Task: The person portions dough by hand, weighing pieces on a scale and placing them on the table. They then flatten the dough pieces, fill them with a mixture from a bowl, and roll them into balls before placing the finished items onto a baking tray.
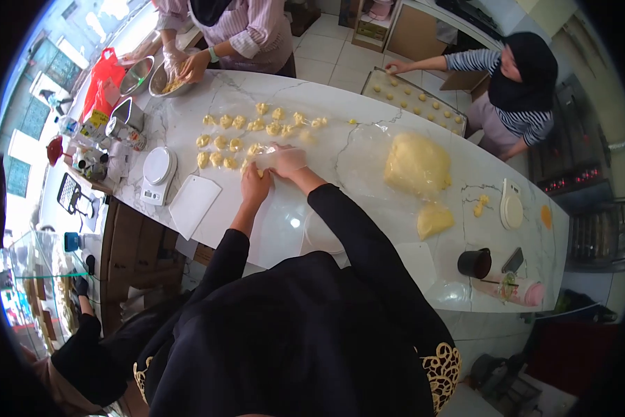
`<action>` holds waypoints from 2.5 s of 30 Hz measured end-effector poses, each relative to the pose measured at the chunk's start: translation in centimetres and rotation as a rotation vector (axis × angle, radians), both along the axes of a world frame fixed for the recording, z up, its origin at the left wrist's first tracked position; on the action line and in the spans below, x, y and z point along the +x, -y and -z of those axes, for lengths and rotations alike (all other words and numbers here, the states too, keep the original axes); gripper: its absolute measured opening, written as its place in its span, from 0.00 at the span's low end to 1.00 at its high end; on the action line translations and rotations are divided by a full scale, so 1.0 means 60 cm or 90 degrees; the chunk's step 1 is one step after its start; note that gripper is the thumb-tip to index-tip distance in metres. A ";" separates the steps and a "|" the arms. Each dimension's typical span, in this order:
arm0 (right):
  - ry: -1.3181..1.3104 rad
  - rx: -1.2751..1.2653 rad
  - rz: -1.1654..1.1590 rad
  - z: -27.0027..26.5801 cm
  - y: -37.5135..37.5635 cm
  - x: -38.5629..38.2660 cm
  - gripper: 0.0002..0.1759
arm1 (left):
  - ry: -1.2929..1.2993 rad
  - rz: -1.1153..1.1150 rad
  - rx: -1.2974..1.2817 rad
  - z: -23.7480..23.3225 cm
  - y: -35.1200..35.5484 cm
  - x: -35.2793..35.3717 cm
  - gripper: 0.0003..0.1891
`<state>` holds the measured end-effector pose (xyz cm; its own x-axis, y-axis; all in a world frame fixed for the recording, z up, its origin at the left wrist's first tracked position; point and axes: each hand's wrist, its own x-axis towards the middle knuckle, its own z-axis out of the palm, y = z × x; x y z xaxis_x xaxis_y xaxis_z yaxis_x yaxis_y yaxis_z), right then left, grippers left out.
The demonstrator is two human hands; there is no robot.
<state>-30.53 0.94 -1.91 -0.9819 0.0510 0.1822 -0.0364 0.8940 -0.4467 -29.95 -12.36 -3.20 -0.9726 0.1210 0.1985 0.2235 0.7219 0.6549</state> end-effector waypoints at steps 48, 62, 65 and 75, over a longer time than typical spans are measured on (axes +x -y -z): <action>0.127 -0.192 0.743 -0.032 -0.603 0.522 0.32 | 0.151 0.111 0.322 -0.159 0.021 0.207 0.23; -0.108 -1.217 0.193 -0.208 -0.213 0.485 0.18 | -0.162 0.565 0.130 -0.246 -0.249 0.324 0.21; -0.200 -1.204 0.243 -0.176 -0.256 0.495 0.15 | -0.127 0.565 0.167 -0.269 -0.245 0.330 0.33; -0.052 -0.163 0.976 -0.092 -0.749 0.611 0.18 | -0.020 0.362 0.241 -0.210 -0.115 0.259 0.30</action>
<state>6.12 45.91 3.60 0.0476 0.9970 0.0608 0.7765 0.0014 -0.6302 -14.39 -5.46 9.41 -0.7711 0.5285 0.3550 0.5237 0.2094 0.8258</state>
